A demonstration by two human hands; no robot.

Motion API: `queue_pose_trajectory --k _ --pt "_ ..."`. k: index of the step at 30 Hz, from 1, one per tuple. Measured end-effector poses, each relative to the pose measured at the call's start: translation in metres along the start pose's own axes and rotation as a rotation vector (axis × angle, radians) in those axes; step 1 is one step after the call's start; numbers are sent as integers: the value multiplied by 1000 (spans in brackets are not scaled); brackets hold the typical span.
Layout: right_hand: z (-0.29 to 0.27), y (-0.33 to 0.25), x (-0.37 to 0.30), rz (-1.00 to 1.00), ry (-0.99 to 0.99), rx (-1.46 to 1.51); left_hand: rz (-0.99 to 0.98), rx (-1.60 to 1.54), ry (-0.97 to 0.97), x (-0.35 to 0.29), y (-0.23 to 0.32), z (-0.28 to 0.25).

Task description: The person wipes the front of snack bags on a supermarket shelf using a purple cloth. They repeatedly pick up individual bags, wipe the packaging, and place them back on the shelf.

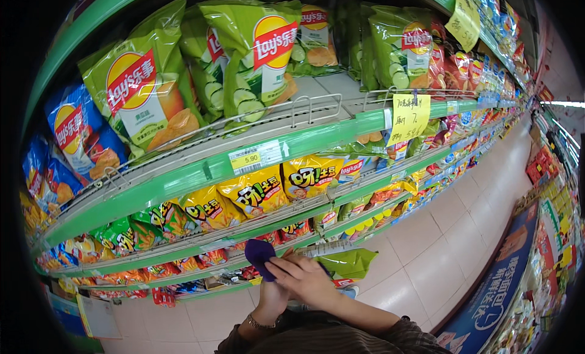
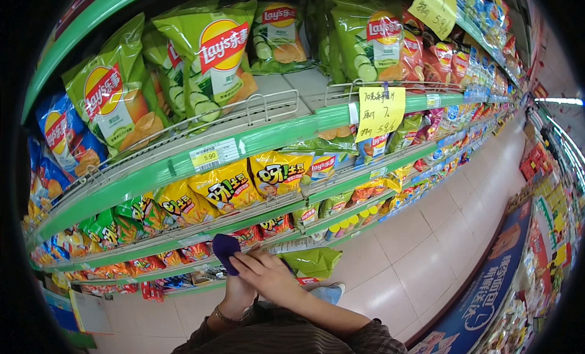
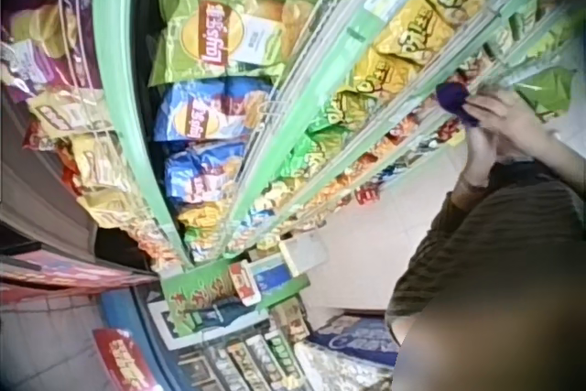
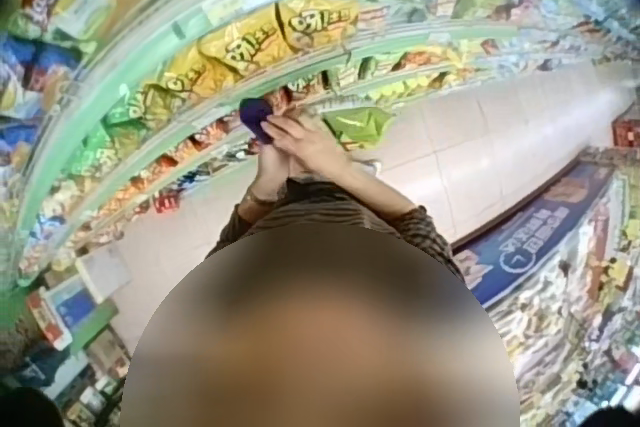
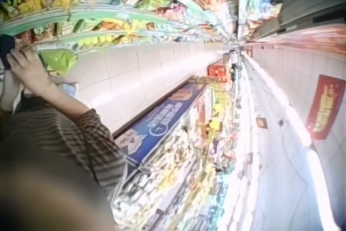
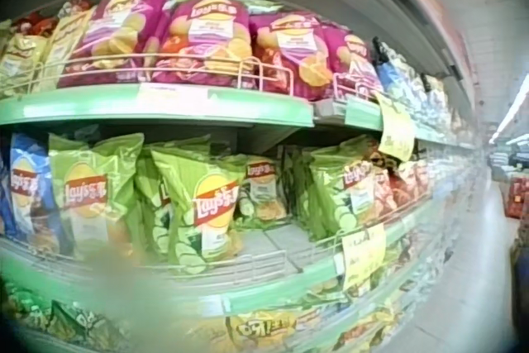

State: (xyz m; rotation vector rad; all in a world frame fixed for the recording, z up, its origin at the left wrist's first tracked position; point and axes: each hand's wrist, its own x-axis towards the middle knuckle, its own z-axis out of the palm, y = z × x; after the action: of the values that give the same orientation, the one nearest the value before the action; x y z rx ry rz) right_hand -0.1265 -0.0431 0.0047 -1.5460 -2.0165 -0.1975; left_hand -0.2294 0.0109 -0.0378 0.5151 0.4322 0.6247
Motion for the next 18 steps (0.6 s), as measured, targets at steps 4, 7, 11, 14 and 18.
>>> queue_pose_trajectory --k 4,7,11,14,18 --pt "-7 28 -19 84 -9 -82 43 -33 104 -7 5 -2" --pt "-10 76 -54 254 111 -223 90 60 175 -10 10 -1" --pt "-34 126 -116 771 331 -55 98 12 169 -17 26 8" --pt "-65 88 -100 913 667 187 167 75 109 -11 24 -3" --pt "-51 28 -65 397 613 -46 59 25 65 -4 8 14"
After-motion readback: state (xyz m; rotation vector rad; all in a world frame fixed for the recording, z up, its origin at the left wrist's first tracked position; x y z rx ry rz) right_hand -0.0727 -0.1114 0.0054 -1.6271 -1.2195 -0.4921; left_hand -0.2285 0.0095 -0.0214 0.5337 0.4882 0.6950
